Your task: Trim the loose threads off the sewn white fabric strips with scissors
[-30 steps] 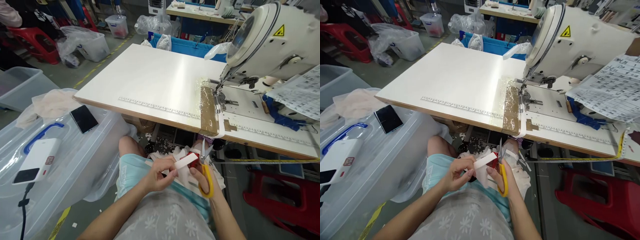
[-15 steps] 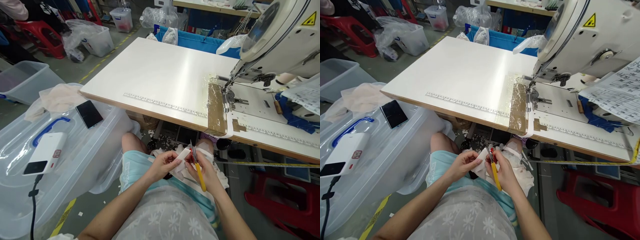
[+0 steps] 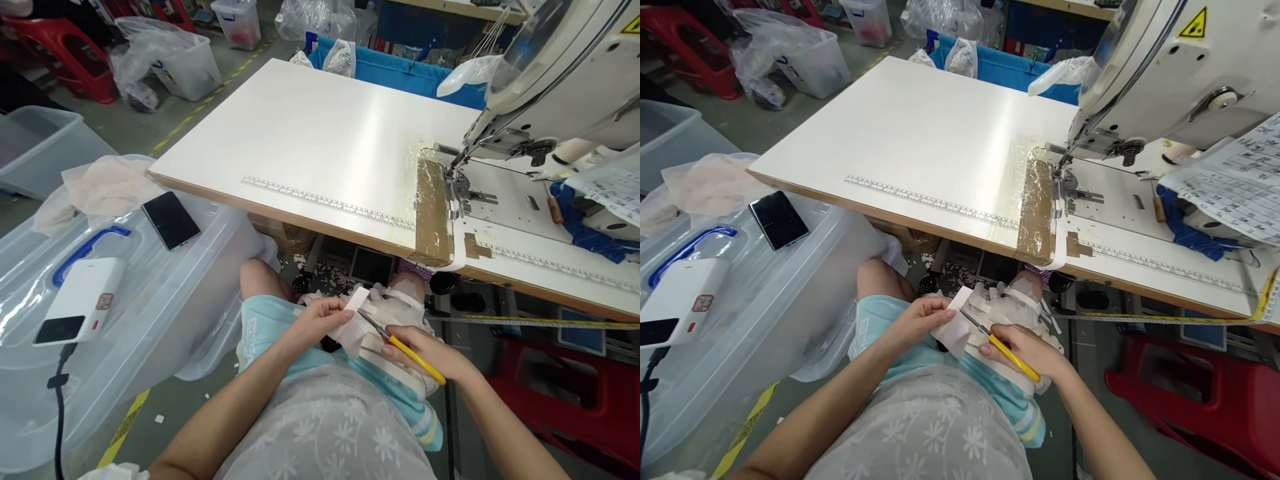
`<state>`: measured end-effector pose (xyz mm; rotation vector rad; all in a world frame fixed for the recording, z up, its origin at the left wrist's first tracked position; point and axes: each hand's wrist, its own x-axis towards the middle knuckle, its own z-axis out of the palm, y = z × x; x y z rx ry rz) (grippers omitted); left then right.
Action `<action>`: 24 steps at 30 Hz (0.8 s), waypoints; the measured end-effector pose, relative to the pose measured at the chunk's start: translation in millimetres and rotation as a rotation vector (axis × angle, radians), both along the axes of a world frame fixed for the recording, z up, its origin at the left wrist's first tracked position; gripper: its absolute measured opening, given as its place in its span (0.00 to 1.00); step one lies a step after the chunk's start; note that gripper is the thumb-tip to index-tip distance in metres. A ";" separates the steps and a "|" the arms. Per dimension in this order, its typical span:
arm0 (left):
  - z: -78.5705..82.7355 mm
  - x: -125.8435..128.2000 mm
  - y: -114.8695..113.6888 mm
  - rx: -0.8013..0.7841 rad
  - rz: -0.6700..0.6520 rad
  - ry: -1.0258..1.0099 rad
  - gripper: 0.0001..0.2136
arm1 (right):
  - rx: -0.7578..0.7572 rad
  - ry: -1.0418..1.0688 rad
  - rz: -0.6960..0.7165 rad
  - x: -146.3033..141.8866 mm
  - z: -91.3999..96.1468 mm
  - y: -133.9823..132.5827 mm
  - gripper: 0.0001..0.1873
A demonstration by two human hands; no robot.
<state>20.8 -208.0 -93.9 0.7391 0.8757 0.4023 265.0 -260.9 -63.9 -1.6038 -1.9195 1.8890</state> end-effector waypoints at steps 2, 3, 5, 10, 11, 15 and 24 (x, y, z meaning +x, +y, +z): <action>-0.5 -1.3 0.2 -0.013 0.006 0.015 0.26 | -0.019 0.025 0.004 -5.4 1.6 5.7 0.28; -1.3 -2.1 0.3 -0.019 0.009 0.020 0.25 | -0.025 0.030 0.005 -7.4 2.4 7.8 0.28; -3.3 -3.4 0.4 -0.023 0.017 0.026 0.25 | -0.015 0.014 0.012 -9.7 3.6 9.9 0.29; -6.2 -3.2 0.3 -0.024 0.037 0.034 0.25 | 0.157 -0.204 0.070 -11.2 2.1 6.4 0.28; -6.2 -2.8 0.5 -0.032 0.036 0.031 0.26 | 0.189 -0.252 0.075 -11.5 1.5 5.2 0.28; -5.5 -2.1 1.9 -0.037 0.020 0.026 0.26 | 0.235 -0.338 0.053 -13.3 -1.2 1.3 0.29; -6.6 -2.2 2.2 -0.015 0.023 0.020 0.23 | 0.266 -0.397 0.040 -14.7 -0.4 0.3 0.31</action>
